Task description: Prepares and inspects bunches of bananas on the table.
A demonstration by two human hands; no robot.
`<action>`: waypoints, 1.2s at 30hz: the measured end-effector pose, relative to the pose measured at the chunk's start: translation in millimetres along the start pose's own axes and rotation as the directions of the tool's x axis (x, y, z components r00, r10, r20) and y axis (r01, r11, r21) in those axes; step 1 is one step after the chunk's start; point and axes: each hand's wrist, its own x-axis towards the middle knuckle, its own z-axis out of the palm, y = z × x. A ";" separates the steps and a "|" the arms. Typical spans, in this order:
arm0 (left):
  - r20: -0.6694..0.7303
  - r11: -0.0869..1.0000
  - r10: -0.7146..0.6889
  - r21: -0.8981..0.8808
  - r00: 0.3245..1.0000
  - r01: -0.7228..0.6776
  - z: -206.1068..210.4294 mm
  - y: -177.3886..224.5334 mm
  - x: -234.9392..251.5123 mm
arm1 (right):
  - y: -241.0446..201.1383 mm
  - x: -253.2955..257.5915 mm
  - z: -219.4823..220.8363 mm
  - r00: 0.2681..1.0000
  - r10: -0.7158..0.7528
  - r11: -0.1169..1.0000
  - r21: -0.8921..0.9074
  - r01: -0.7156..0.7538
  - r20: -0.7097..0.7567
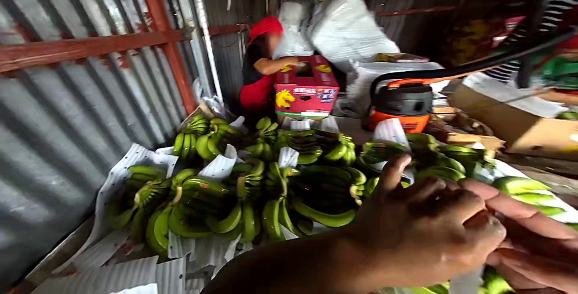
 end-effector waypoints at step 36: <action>-0.083 -0.171 -0.980 -0.109 -0.181 0.979 -348.8 -350.7 -438.9 | 340.2 233.9 425.4 0.716 0.693 0.719 -0.001 -0.695 0.081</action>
